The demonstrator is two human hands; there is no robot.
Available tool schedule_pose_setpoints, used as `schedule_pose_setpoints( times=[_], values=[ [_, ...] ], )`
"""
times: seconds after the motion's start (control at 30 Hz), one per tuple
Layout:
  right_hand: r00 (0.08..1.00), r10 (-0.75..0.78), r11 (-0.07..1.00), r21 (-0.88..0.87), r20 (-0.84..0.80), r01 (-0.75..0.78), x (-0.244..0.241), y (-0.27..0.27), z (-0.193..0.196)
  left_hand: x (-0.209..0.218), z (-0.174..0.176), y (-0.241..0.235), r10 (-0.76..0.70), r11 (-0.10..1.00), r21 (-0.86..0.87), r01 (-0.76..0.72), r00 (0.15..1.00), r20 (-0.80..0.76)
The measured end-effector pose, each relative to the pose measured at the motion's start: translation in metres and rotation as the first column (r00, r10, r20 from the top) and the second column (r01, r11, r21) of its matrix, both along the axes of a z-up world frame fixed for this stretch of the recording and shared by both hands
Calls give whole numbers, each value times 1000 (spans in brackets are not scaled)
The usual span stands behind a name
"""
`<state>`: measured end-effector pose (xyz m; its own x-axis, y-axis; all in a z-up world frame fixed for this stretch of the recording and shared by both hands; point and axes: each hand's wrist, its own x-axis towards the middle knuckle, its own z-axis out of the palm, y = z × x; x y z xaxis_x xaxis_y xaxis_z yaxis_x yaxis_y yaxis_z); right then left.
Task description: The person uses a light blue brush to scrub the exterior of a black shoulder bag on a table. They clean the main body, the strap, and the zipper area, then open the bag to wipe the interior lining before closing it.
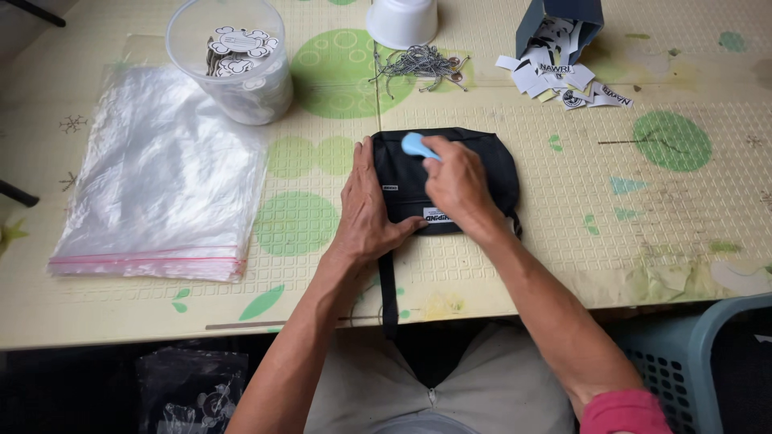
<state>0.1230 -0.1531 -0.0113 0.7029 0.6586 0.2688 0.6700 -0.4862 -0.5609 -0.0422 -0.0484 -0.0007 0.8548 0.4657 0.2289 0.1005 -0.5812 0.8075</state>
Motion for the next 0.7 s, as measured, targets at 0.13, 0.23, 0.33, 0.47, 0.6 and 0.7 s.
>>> schedule_pose_setpoints(
  times=[0.13, 0.23, 0.33, 0.47, 0.6, 0.7],
  values=[
    [989, 134, 991, 33, -56, -133, -15, 32, -4, 3, -9, 4, 19, 1000, -7, -18, 998, 61],
    [966, 208, 978, 20, -151, -208, -33, 19, 23, 5, -14, 6, 33, 999, 4, -33, 997, 69],
    [918, 271, 955, -36, -289, -294, -52, -1, 57, 8, -24, 8, 33, 999, 37, -35, 998, 52],
    [934, 284, 914, -232, -215, -332, -64, -18, 79, 7, -21, 5, 51, 991, 124, -43, 997, -64],
    [987, 51, 887, -447, -154, -115, -6, -64, 59, 4, -8, 2, 43, 993, 115, -29, 992, -121],
    [955, -110, 733, -626, 276, 265, 25, -90, 59, 3, -4, 1, 32, 991, 132, -12, 988, -151]
  ],
)
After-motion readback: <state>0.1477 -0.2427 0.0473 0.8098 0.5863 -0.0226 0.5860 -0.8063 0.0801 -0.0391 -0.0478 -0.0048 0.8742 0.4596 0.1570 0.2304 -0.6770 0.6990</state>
